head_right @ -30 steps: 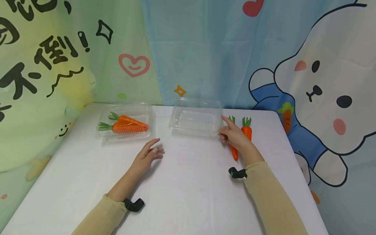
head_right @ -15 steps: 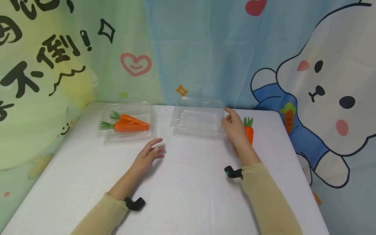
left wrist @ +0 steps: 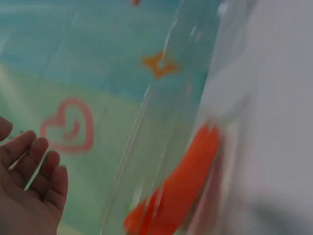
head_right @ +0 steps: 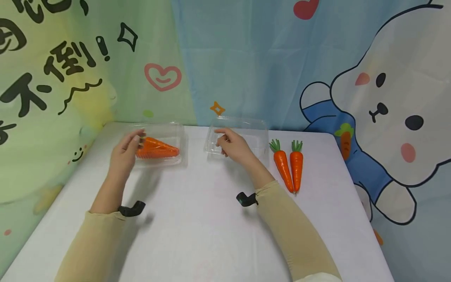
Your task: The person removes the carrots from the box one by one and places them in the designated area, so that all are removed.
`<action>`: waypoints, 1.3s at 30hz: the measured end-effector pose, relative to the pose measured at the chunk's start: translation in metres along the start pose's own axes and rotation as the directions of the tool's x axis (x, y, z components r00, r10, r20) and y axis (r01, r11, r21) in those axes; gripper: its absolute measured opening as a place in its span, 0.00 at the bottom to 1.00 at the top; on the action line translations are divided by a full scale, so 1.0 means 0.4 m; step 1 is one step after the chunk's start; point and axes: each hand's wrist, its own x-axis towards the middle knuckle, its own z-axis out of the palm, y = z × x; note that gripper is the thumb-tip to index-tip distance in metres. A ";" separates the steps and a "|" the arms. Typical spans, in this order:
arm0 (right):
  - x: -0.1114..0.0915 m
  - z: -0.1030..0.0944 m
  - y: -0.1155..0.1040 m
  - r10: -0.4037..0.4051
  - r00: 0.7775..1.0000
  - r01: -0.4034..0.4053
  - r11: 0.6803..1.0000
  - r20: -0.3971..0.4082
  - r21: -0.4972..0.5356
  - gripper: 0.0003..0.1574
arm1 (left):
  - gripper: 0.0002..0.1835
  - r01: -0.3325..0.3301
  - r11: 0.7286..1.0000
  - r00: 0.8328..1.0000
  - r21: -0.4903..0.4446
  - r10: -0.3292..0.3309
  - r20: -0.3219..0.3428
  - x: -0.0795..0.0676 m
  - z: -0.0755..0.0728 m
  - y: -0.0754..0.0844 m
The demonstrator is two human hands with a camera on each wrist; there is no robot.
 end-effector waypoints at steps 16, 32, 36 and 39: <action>0.145 0.231 -0.010 0.151 0.971 -0.153 0.988 0.187 -0.006 0.32 | 0.29 0.450 0.890 0.893 -0.070 -0.451 -0.002 0.105 -0.156 -0.198; 0.193 0.285 0.024 0.082 0.981 -0.085 0.996 0.176 0.008 0.38 | 0.24 0.459 0.871 0.881 -0.174 -0.471 -0.035 0.113 -0.146 -0.247; 0.190 0.295 0.025 0.059 0.983 -0.068 0.997 0.172 0.046 0.38 | 0.24 0.441 0.885 0.891 -0.150 -0.452 -0.047 0.107 -0.146 -0.239; 0.182 0.296 0.020 0.052 0.985 -0.064 0.996 0.164 0.066 0.38 | 0.24 0.431 0.885 0.893 -0.174 -0.446 -0.058 0.098 -0.146 -0.228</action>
